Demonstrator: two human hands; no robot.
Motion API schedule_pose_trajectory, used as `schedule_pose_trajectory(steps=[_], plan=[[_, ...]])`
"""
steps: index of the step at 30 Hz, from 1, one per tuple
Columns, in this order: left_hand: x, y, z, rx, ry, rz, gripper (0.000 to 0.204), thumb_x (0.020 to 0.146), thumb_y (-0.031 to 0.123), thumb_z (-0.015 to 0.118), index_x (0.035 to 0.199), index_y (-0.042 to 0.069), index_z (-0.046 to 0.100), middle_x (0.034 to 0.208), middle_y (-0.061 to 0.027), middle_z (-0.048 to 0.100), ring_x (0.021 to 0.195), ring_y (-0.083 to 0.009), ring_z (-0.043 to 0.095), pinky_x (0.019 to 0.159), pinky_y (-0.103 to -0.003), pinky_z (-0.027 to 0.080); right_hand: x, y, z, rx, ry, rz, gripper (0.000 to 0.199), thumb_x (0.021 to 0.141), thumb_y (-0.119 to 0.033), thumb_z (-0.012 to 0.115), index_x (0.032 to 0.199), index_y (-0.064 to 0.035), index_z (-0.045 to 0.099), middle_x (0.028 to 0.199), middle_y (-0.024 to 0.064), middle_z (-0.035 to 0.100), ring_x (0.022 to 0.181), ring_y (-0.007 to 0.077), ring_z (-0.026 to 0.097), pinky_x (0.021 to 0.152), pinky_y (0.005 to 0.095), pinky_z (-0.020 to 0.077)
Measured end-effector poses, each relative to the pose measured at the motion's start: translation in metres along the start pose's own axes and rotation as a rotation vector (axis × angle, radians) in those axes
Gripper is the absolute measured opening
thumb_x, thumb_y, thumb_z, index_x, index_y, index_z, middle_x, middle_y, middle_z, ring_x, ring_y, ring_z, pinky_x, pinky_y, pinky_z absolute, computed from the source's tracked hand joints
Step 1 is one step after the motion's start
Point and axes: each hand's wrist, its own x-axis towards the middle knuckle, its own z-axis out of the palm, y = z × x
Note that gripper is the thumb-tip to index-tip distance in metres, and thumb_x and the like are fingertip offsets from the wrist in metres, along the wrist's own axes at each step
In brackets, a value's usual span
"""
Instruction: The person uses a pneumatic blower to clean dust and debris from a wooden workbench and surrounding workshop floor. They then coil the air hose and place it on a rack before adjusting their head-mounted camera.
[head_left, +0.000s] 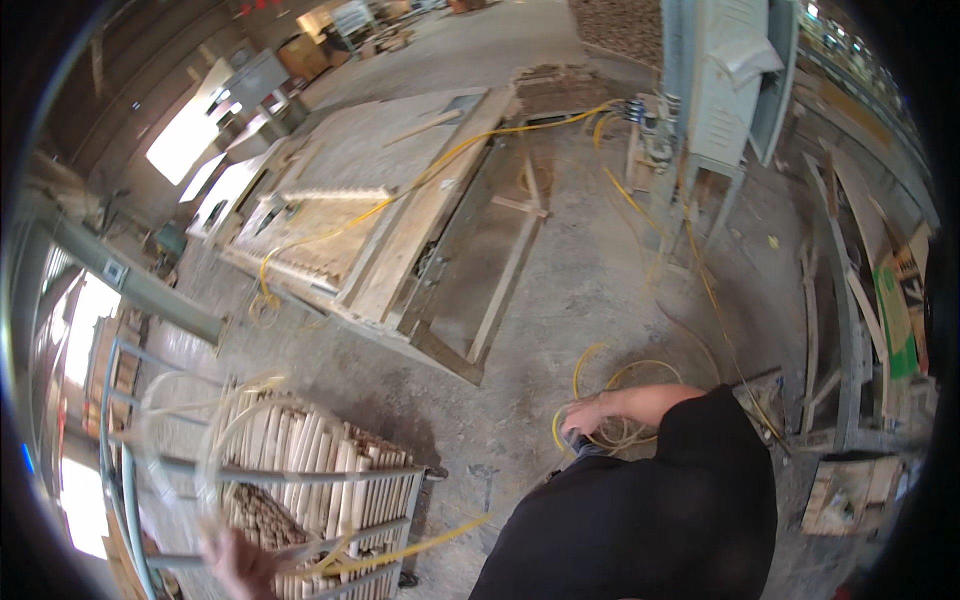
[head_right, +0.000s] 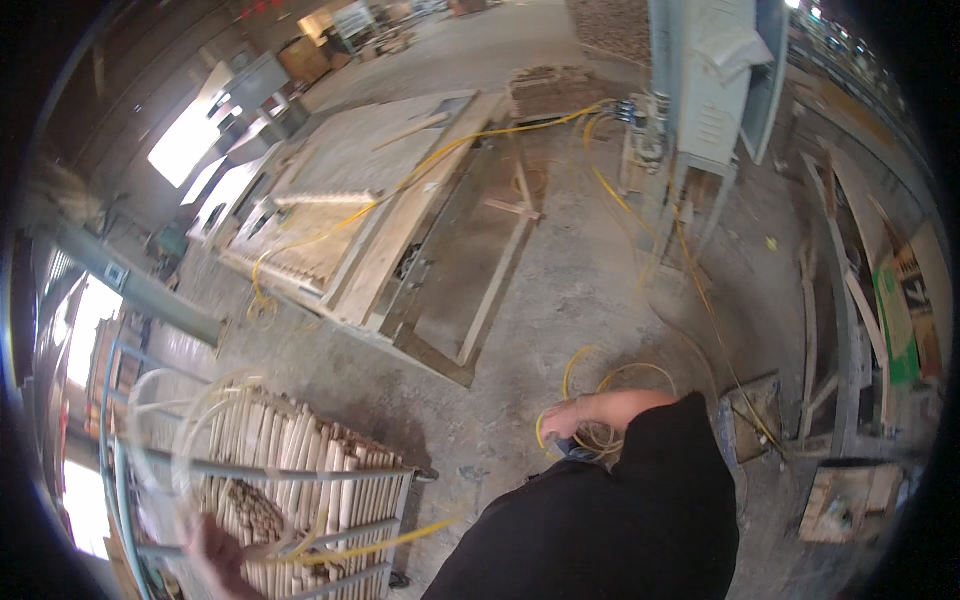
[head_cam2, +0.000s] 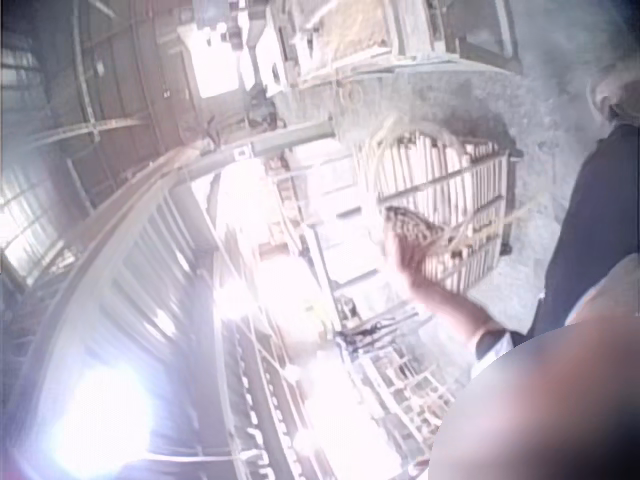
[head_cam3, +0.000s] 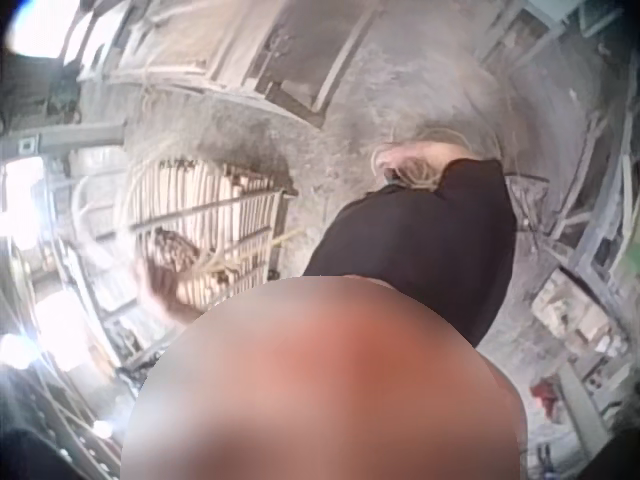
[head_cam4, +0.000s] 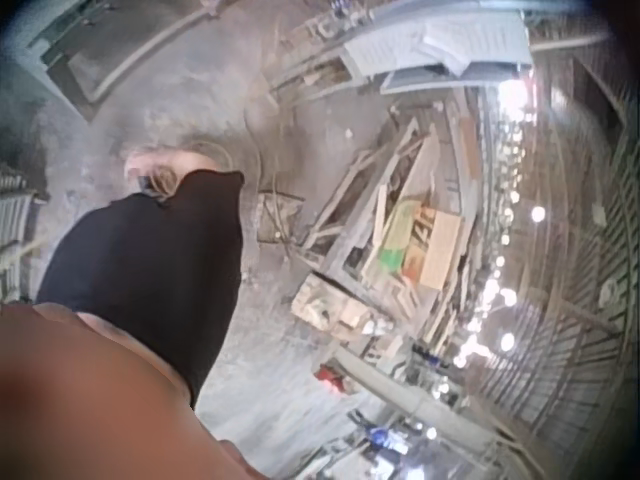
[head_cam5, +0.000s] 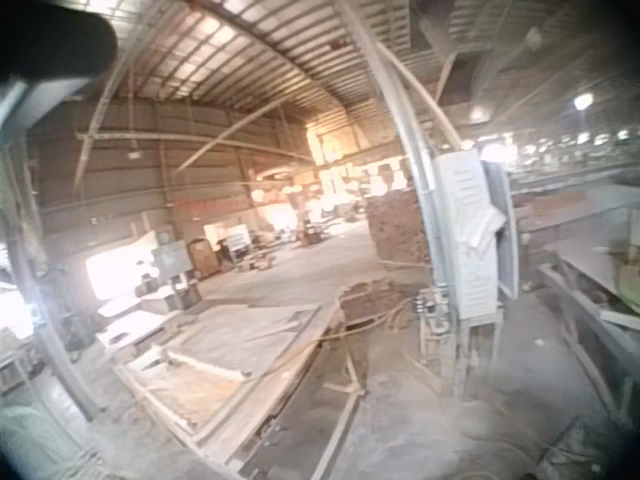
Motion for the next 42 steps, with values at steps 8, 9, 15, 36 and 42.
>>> schedule_pose_trajectory(steps=[8, 9, 15, 36, 42], plan=[[-0.011, 0.032, -0.216, 0.147, 0.323, -0.137, 0.020, 0.102, 0.020, 0.055, 0.118, 0.009, 0.059, 0.058, 0.0048, 0.035, 0.043, -0.0073, 0.038, 0.037, -0.028, 0.031, 0.021, 0.088, 0.084, -0.339, -0.450, 0.811, 0.030, 0.088, -0.029, 0.067, 0.112, -0.0119, 0.076, 0.120, 0.0148, 0.072, 0.103, 0.0368, 0.070, 0.082, 0.0496, 0.0563], [0.004, 0.012, -0.124, -0.445, -0.304, -0.380, 0.007, 0.098, 0.011, 0.060, 0.105, 0.012, 0.058, 0.060, 0.0027, 0.041, 0.045, -0.0089, 0.042, 0.038, -0.030, 0.037, 0.008, 0.097, 0.091, -0.157, -0.119, 0.926, 0.029, 0.088, -0.028, 0.067, 0.110, -0.0115, 0.077, 0.119, 0.0162, 0.072, 0.106, 0.0372, 0.069, 0.082, 0.0510, 0.0559], [-0.018, -0.180, 0.132, 0.056, -0.143, -0.328, 0.022, 0.100, 0.015, 0.063, 0.119, 0.010, 0.054, 0.068, 0.0010, 0.055, 0.048, -0.0063, 0.047, 0.038, -0.022, 0.035, 0.025, -0.016, -0.126, 0.666, 0.965, 1.051, 0.056, 0.098, -0.056, 0.056, 0.097, -0.0032, 0.074, 0.090, 0.0226, 0.073, 0.091, 0.0392, 0.073, 0.076, 0.0514, 0.0557], [0.054, -0.046, 0.102, -0.603, -0.946, -0.150, 0.047, 0.103, 0.019, 0.059, 0.142, -0.001, 0.042, 0.056, 0.0076, 0.036, 0.035, -0.0035, 0.030, 0.029, -0.022, 0.026, -0.036, -0.011, 0.017, 0.074, 0.641, 0.344, 0.024, 0.083, -0.012, 0.067, 0.107, -0.0107, 0.068, 0.086, 0.0159, 0.069, 0.090, 0.0360, 0.068, 0.082, 0.0507, 0.0491], [0.022, 0.037, -0.094, -0.162, -0.625, 0.308, 0.054, 0.101, 0.006, 0.059, 0.148, -0.007, 0.037, 0.054, 0.0057, 0.038, 0.035, -0.0043, 0.033, 0.028, -0.022, 0.025, -0.045, 0.023, 0.079, -0.332, -0.160, 0.303, 0.022, 0.080, -0.021, 0.070, 0.101, -0.0213, 0.077, 0.106, 0.0034, 0.075, 0.110, 0.0270, 0.068, 0.115, 0.0513, 0.0338]])
